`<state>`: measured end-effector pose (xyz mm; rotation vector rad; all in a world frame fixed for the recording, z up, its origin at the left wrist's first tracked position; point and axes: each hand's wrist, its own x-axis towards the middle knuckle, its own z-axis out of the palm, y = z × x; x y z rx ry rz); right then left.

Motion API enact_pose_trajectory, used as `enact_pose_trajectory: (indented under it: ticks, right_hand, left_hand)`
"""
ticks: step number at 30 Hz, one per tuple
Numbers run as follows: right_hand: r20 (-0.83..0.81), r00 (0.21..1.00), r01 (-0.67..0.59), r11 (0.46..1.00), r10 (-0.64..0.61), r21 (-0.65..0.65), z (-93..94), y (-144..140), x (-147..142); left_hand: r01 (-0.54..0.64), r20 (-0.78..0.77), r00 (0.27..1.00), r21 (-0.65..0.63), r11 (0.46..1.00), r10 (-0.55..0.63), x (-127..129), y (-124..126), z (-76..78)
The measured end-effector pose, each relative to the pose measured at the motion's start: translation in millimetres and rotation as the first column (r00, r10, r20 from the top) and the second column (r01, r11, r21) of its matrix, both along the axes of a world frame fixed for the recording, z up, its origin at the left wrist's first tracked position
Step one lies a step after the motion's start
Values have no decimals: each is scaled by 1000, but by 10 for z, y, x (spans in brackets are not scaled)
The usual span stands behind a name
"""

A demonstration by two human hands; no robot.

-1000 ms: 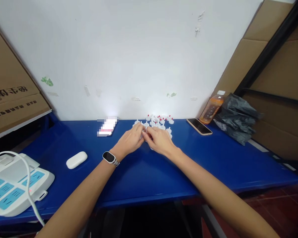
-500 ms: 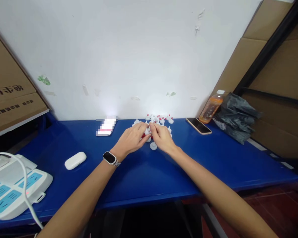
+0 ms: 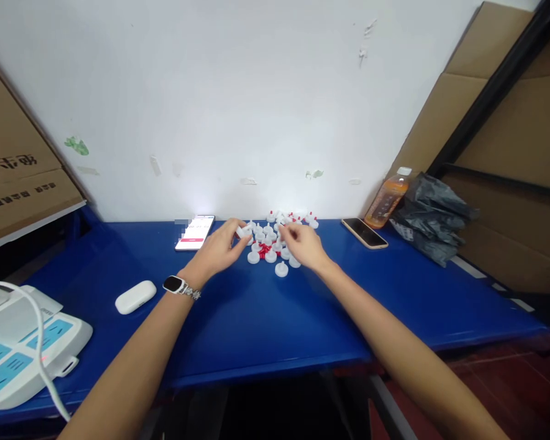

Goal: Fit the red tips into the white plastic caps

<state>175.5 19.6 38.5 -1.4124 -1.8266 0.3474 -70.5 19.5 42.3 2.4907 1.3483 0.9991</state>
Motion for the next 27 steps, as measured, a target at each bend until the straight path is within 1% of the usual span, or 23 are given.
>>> enact_pose_trajectory:
  ticks: [2, 3, 5, 7, 9, 12, 16, 19, 23, 27]
  right_hand:
    - [178, 983, -46, 999, 46, -5, 7, -18, -149]
    - [231, 971, -69, 998, 68, -2, 12, -6, -208]
    - [275, 956, -107, 994, 107, -12, 18, 49, -273]
    - [243, 963, -115, 993, 120, -36, 16, 110, -269]
    - [181, 979, -93, 995, 97, -31, 15, 126, -221]
    - [136, 986, -94, 996, 94, -8, 26, 1, -117]
    - [242, 947, -195, 976, 212, -94, 11, -338, 0]
    - [323, 912, -218, 965, 254, -144, -40, -493, 49]
    - [348, 909, -200, 972, 232, -124, -99, -453, 82]
    - [310, 928, -187, 979, 204, -85, -85, -376, 101]
  left_hand:
    - [72, 16, 997, -28, 997, -72, 94, 5, -71]
    - [102, 16, 995, -37, 994, -101, 137, 0, -99]
    - [134, 20, 991, -53, 990, -133, 195, -16, -133]
    - [145, 16, 989, -69, 987, -144, 215, -33, -147]
    - [152, 3, 988, -80, 985, -152, 214, -43, -152]
    - [143, -6, 989, -98, 985, -144, 211, -46, -162]
    - [129, 17, 992, -104, 986, -127, 232, -51, -173]
    - [129, 7, 992, -94, 987, -128, 251, -62, -172]
    - [121, -21, 992, -91, 988, -124, 263, -69, -181]
    - [125, -36, 991, -97, 987, -129, 265, -58, -201]
